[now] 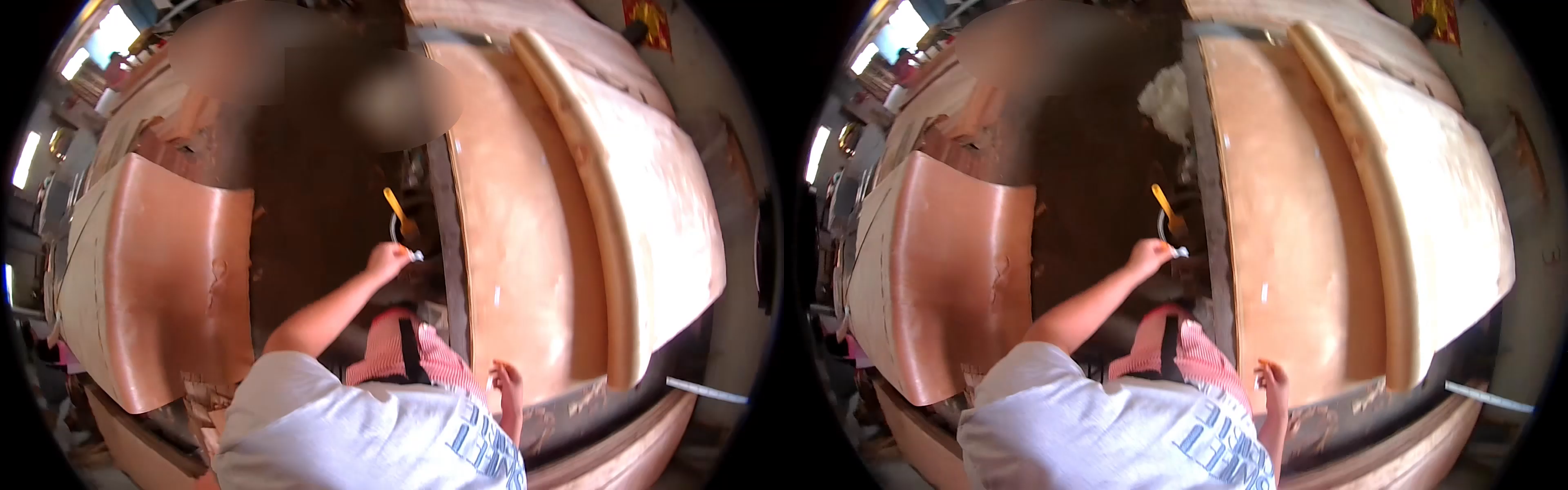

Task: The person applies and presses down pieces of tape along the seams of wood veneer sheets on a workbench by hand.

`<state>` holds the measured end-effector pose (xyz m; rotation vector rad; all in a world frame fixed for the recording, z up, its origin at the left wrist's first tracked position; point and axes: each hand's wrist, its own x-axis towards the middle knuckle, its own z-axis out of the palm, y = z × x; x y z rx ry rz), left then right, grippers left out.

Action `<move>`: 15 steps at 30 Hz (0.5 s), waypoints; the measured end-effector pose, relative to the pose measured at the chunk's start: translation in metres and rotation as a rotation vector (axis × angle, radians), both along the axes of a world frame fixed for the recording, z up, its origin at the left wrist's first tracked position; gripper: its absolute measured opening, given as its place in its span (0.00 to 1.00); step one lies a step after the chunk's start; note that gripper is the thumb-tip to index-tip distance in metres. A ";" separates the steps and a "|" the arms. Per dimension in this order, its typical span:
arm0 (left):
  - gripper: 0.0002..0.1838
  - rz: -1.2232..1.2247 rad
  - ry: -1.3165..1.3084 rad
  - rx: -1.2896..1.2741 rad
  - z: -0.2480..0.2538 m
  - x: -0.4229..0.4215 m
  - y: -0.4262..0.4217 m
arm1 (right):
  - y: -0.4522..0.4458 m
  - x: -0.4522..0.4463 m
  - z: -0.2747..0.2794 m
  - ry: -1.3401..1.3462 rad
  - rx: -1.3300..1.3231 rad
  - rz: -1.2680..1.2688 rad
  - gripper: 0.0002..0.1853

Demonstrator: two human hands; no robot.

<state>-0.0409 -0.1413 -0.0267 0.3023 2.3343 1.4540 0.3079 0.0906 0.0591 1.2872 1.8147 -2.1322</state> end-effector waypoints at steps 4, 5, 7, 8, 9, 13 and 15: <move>0.14 0.048 -0.055 -0.113 -0.009 -0.012 -0.021 | -0.005 -0.001 -0.007 -0.064 -0.030 0.002 0.11; 0.14 0.067 -0.085 -0.122 -0.011 -0.015 -0.022 | -0.006 -0.004 -0.006 -0.075 -0.038 -0.005 0.11; 0.13 0.084 -0.093 -0.198 -0.019 -0.022 -0.022 | -0.009 -0.008 -0.006 -0.093 -0.046 -0.008 0.11; 0.13 0.081 -0.120 -0.208 -0.027 -0.027 -0.020 | -0.009 -0.009 -0.006 -0.101 -0.050 -0.010 0.11; 0.13 0.106 -0.129 -0.151 -0.037 -0.031 -0.018 | -0.008 -0.011 -0.006 -0.099 -0.051 -0.005 0.11; 0.13 0.095 -0.198 0.045 -0.023 -0.043 0.004 | -0.006 -0.012 -0.006 -0.090 -0.052 -0.006 0.11; 0.15 0.105 -0.209 0.102 -0.025 -0.053 0.014 | -0.005 -0.013 -0.006 -0.090 -0.053 -0.017 0.11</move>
